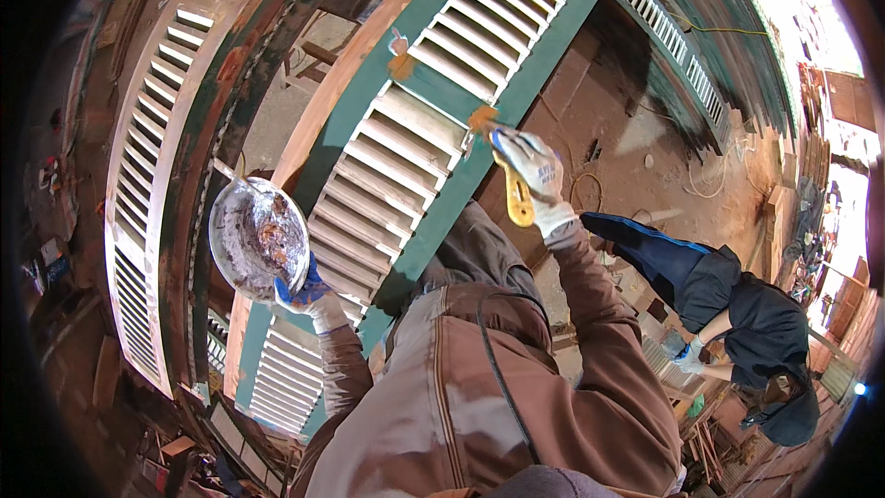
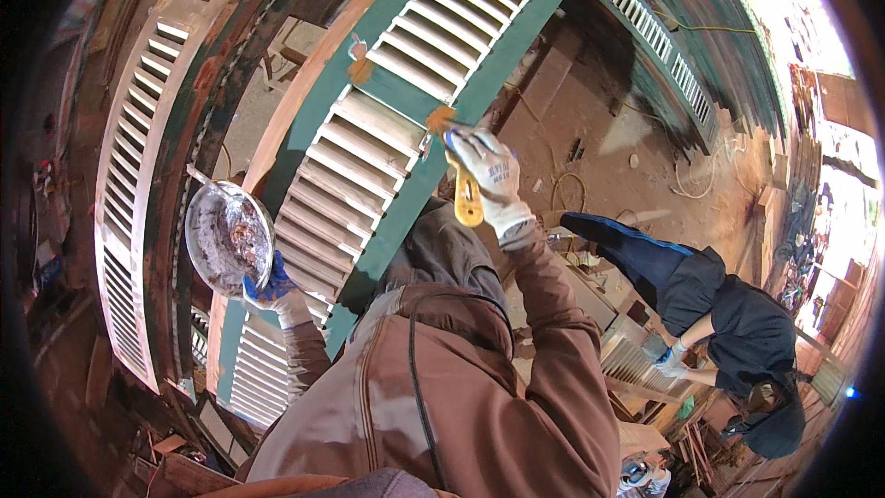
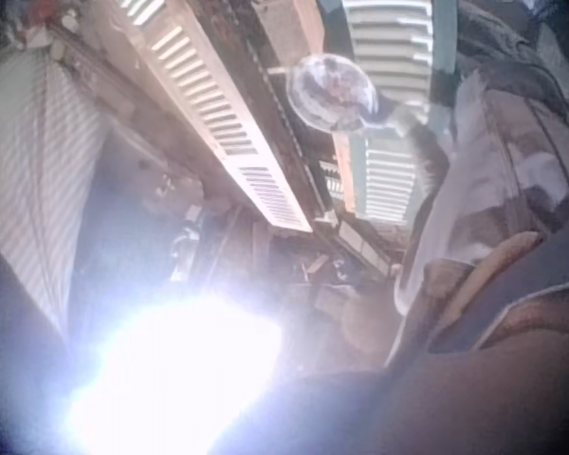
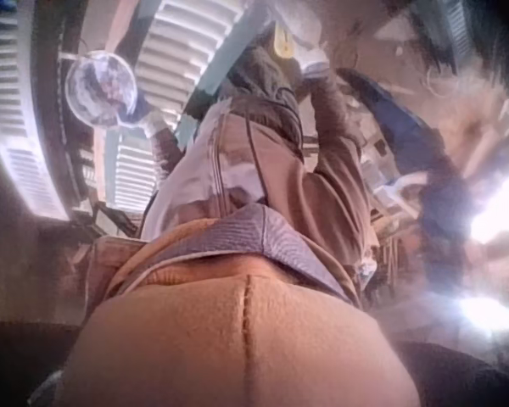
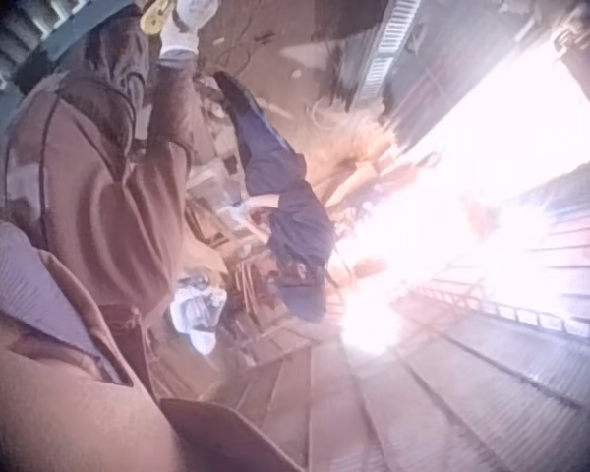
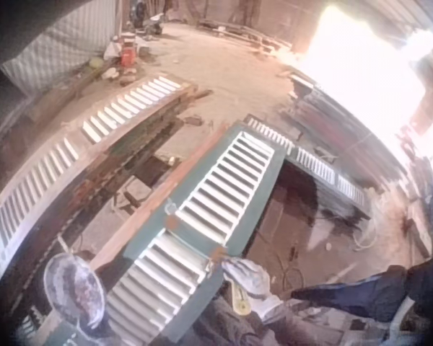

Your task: The person applies a brown paste to the slats and frame of a wooden window shutter using a yellow putty knife. They repeatedly scoop the paste from a metal bowl and spread it into the grooves and edges of the shutter.

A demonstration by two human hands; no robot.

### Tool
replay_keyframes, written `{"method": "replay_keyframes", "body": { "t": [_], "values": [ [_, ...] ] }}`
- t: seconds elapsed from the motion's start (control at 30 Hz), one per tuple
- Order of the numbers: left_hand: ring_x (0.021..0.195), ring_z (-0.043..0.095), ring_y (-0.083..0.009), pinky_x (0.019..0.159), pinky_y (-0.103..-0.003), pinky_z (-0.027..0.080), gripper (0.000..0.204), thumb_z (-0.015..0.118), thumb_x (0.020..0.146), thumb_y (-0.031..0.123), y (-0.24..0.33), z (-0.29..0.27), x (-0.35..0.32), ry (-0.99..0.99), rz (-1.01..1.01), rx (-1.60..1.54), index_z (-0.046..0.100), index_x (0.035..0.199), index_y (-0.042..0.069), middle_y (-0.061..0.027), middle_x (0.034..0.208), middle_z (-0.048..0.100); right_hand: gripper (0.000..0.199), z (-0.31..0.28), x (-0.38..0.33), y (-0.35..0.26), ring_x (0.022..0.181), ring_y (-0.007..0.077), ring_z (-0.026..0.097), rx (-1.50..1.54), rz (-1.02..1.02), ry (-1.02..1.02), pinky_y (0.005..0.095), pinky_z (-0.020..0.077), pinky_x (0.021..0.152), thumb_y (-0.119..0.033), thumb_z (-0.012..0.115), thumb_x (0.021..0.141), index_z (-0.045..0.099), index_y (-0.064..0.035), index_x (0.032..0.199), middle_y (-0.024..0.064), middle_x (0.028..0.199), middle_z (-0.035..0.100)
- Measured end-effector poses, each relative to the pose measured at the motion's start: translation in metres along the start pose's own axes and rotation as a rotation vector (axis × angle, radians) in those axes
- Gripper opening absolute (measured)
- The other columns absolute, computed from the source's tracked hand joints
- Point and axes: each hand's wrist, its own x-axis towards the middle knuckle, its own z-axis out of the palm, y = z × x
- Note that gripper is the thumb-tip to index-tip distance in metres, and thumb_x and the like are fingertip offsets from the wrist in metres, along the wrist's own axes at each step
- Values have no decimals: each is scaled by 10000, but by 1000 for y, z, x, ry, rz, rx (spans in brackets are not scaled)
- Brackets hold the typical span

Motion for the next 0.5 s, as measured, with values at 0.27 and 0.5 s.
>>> {"method": "replay_keyframes", "body": {
  "t": [0.27, 0.5],
  "values": [
    [1191, 585, -400, 894, -544, 588, 476, 636, 880, 462, 3, 20, -7, -26, 78, 99, 584, 1281, 210, -146, 1426, 498, 438, 17, -10, 27, 1168, 155, 603, -230, -248, -167, 317, 532, 900, -206, 666, 804, 674, -260, 1239, -64, 1266, 646],
    [1117, 632, -375, 853, -533, 603, 487, 632, 877, 445, 11, 28, -2, 97, -90, 24, 598, 1265, 152, -163, 1328, 581, 407, 15, -6, 42, 1214, 164, 574, -152, -208, -102, 343, 517, 943, -207, 621, 846, 668, -276, 1245, -80, 1317, 631]
  ]
}}
